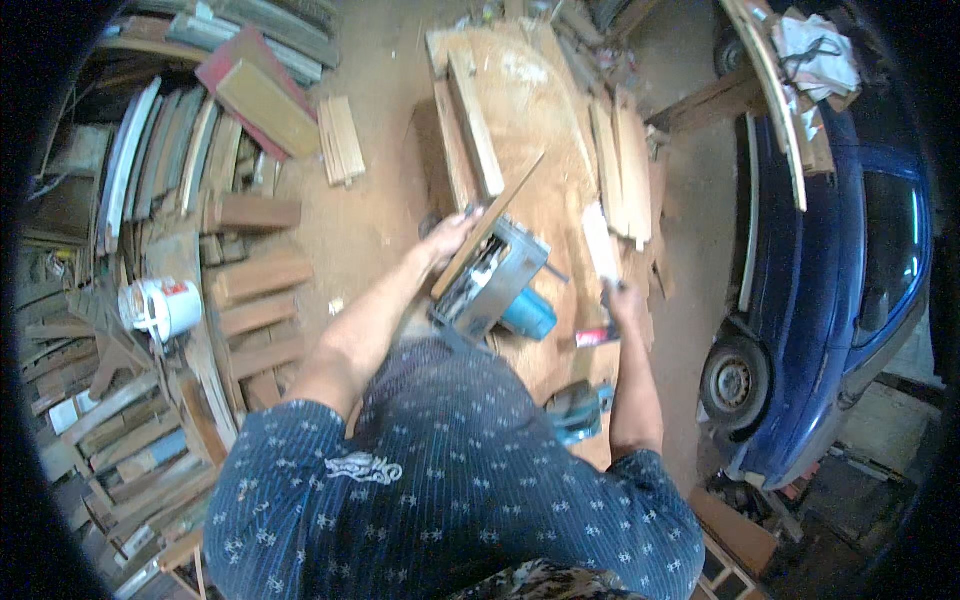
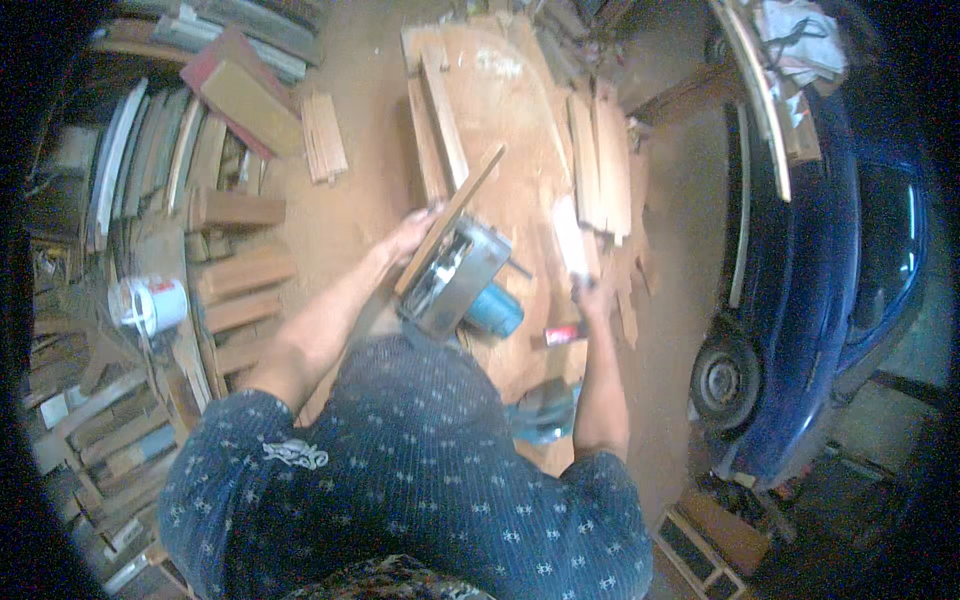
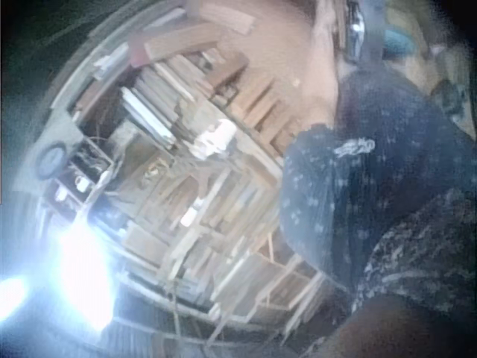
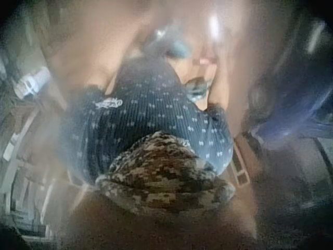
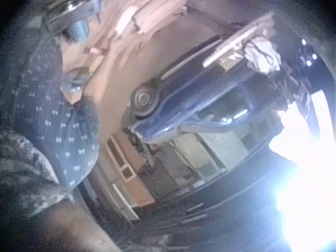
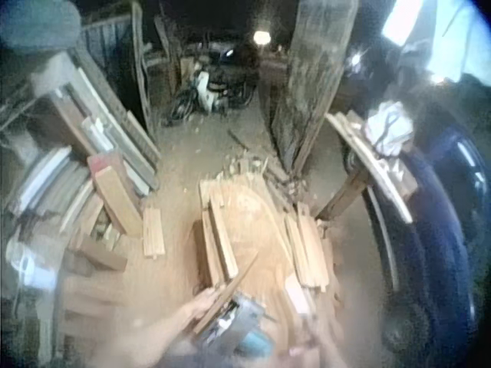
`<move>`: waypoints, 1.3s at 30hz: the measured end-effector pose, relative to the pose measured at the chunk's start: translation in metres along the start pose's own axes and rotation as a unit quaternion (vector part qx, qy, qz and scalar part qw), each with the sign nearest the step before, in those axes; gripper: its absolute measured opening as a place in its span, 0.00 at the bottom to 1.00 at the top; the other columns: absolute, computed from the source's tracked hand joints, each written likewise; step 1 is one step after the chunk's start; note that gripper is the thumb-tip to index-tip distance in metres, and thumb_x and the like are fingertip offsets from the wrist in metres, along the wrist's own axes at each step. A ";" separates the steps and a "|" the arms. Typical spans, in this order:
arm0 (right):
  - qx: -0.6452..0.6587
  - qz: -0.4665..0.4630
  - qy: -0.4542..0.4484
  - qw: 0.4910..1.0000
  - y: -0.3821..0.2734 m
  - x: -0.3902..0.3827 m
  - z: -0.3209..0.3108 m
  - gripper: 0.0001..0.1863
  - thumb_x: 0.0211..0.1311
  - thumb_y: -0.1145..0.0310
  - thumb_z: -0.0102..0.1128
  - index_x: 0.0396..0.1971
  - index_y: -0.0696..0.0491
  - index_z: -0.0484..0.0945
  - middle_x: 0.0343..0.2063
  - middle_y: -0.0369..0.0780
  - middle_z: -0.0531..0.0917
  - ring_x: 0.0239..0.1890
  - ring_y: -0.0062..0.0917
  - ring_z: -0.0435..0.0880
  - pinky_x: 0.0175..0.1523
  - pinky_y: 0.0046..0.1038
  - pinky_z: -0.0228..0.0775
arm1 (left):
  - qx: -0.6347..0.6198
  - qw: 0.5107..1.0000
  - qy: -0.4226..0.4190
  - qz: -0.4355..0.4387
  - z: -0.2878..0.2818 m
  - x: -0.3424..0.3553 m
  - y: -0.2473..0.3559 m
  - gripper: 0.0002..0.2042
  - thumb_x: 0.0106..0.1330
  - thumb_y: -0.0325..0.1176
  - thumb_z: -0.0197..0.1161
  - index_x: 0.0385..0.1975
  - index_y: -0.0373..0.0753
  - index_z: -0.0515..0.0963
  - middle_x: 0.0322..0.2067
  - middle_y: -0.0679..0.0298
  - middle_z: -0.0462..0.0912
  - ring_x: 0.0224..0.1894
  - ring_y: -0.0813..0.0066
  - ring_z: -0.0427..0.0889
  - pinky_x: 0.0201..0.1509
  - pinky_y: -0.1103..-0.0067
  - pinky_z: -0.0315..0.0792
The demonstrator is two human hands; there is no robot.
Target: The person uses a hammer to break apart a piece of wood on a workbench. They then pick up a circular saw and cut several pieces of wood into smaller sections, stacking the cut pieces on the bench.
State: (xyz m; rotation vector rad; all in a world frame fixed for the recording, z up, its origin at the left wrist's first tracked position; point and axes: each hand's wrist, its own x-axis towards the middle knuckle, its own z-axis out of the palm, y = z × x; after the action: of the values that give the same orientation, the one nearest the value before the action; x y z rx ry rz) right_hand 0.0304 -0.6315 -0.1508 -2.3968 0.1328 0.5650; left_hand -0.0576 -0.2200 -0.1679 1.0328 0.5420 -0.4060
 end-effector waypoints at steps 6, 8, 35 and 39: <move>0.267 0.052 -0.248 0.930 -0.035 0.003 0.077 0.19 0.73 0.63 0.57 0.55 0.61 0.77 0.48 0.47 0.85 0.47 0.35 0.86 0.56 0.38 0.78 | -0.049 0.998 -0.044 0.003 -0.030 0.008 -0.004 0.20 0.80 0.51 0.48 0.53 0.42 0.78 0.32 0.68 0.82 0.31 0.80 0.80 0.35 0.79 0.79; 0.453 0.088 -0.389 0.797 -0.074 -0.010 0.089 0.17 0.76 0.66 0.53 0.56 0.61 0.76 0.46 0.47 0.84 0.45 0.34 0.86 0.54 0.34 0.80 | -0.046 0.998 -0.051 -0.011 -0.038 0.012 -0.006 0.19 0.78 0.51 0.53 0.50 0.41 0.79 0.33 0.69 0.82 0.31 0.80 0.80 0.34 0.79 0.79; -0.172 -0.656 -0.205 0.706 -0.159 0.015 0.097 0.11 0.61 0.65 0.62 0.39 0.54 0.74 0.32 0.46 0.78 0.38 0.44 0.80 0.44 0.44 0.73 | -0.120 0.986 -0.098 -0.060 -0.081 0.003 -0.016 0.15 0.73 0.35 0.63 0.57 0.44 0.78 0.44 0.65 0.86 0.40 0.78 0.86 0.42 0.77 0.84; -0.187 -0.662 -0.148 0.710 -0.143 0.011 0.094 0.12 0.56 0.67 0.64 0.37 0.53 0.75 0.31 0.44 0.77 0.36 0.41 0.80 0.44 0.40 0.73 | -0.101 0.985 -0.113 -0.086 -0.070 0.008 -0.008 0.16 0.74 0.36 0.63 0.59 0.44 0.78 0.46 0.66 0.85 0.41 0.80 0.85 0.42 0.79 0.83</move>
State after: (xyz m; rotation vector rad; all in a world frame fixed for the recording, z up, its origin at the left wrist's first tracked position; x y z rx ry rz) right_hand 0.0403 -0.4609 -0.1368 -1.9845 -1.8325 0.2191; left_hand -0.0713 -0.1623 -0.2059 0.7361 0.4594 -0.6005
